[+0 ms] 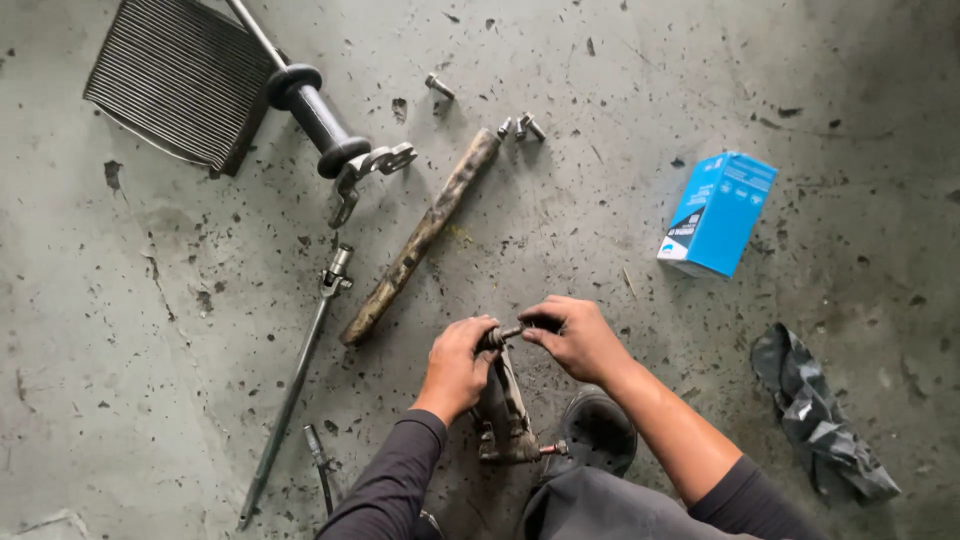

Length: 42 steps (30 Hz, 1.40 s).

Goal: The recorder is cleaning and applying grease to automotive brake caliper slide pins.

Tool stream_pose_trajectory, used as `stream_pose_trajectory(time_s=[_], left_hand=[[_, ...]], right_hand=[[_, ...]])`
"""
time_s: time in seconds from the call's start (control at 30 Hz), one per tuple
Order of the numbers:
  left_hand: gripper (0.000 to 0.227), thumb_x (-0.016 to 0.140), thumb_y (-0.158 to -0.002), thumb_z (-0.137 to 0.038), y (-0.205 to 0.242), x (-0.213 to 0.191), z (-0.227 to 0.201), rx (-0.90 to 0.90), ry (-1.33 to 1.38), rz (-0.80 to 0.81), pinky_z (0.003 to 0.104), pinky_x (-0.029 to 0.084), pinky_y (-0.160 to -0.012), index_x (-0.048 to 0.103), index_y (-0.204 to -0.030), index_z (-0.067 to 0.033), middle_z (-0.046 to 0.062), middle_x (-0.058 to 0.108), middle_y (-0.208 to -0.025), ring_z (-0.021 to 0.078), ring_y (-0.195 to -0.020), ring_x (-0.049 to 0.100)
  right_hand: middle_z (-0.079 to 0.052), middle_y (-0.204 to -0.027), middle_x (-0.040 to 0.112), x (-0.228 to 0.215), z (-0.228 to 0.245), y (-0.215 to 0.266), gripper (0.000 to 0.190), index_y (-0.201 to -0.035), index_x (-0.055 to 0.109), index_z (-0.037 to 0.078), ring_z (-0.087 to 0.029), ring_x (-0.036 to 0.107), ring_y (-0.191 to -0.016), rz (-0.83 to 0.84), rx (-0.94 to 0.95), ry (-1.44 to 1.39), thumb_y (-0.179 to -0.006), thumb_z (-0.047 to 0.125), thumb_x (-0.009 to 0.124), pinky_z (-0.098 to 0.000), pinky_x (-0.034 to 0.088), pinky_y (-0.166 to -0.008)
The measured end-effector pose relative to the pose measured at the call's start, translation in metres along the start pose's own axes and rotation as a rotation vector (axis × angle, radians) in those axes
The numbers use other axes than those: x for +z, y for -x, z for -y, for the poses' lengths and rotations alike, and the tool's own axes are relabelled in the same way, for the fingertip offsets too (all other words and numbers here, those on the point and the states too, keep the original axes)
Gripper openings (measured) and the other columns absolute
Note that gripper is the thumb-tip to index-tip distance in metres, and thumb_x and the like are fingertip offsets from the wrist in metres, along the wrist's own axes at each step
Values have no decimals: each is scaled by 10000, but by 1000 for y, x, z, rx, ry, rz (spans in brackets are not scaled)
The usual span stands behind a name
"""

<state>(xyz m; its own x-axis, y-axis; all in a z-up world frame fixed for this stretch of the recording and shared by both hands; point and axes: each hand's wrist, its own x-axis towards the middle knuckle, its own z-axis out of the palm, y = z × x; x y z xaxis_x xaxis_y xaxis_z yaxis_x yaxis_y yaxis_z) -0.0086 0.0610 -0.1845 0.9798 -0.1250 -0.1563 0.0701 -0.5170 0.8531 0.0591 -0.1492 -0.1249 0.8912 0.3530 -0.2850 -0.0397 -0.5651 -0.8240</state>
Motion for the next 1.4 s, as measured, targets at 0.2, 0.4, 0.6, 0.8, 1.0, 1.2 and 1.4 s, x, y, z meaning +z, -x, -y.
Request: stream_pose_trajectory(time_s=[0.2, 0.4, 0.6, 0.8, 1.0, 1.2, 1.4], left_hand=[[447, 769, -769, -119, 1, 6, 7, -5, -73, 39, 493, 427, -1043, 656, -1201, -100, 129, 672, -1287, 369, -1238, 574], [410, 755, -851, -194, 1, 7, 10, -23, -87, 112, 500, 406, -1033, 632, -1234, -117, 120, 651, -1335, 352, -1254, 557], [447, 728, -839, -183, -1, 7, 12, -74, -116, 155, 508, 378, -1041, 610, -1267, -121, 117, 625, -1347, 359, -1263, 524], [414, 697, -882, -193, -4, 2, 13, -29, -89, 162, 527, 291, -1091, 635, -1289, -150, 153, 577, -1405, 370, -1322, 458], [363, 655, -897, -237, -2, 4, 16, -99, -53, 188, 495, 310, -1129, 612, -1246, -145, 100, 613, -1384, 338, -1340, 475], [352, 671, -891, -197, -4, 1, 16, -131, -18, 212, 481, 336, -1128, 602, -1230, -134, 98, 604, -1399, 340, -1356, 467], [381, 679, -879, -162, -4, -1, 19, -109, -35, 215, 484, 303, -1139, 590, -1248, -132, 114, 578, -1433, 352, -1388, 437]], right_hand=[[-131, -830, 755, 11, -27, 5, 222, -1018, 759, 50, -250, 730, -715, 142, 172, -15, -819, 139, 800, -343, 565, -688], [-167, -840, 729, 8, -13, -4, 223, -1006, 780, 49, -310, 693, -738, 38, -14, 110, -809, 149, 810, -378, 541, -673], [-157, -900, 760, 2, -14, -21, 221, -984, 759, 27, -295, 759, -807, 173, 5, 27, -803, 146, 804, -363, 583, -725], [-159, -967, 722, 10, -22, -16, 221, -1075, 747, 50, -329, 693, -894, 218, -86, 81, -883, 158, 726, -396, 550, -784], [-172, -936, 686, 26, -33, 9, 234, -1102, 743, 53, -340, 675, -879, 105, 39, 47, -915, 176, 674, -403, 546, -781], [-96, -798, 716, 53, -55, 33, 265, -1128, 726, 70, -222, 687, -740, 95, 319, -142, -968, 243, 606, -367, 549, -713], [-79, -835, 681, 72, -79, 59, 312, -1164, 694, 0, -176, 649, -681, 144, 677, -1116, -1009, 247, 582, -323, 546, -665]])
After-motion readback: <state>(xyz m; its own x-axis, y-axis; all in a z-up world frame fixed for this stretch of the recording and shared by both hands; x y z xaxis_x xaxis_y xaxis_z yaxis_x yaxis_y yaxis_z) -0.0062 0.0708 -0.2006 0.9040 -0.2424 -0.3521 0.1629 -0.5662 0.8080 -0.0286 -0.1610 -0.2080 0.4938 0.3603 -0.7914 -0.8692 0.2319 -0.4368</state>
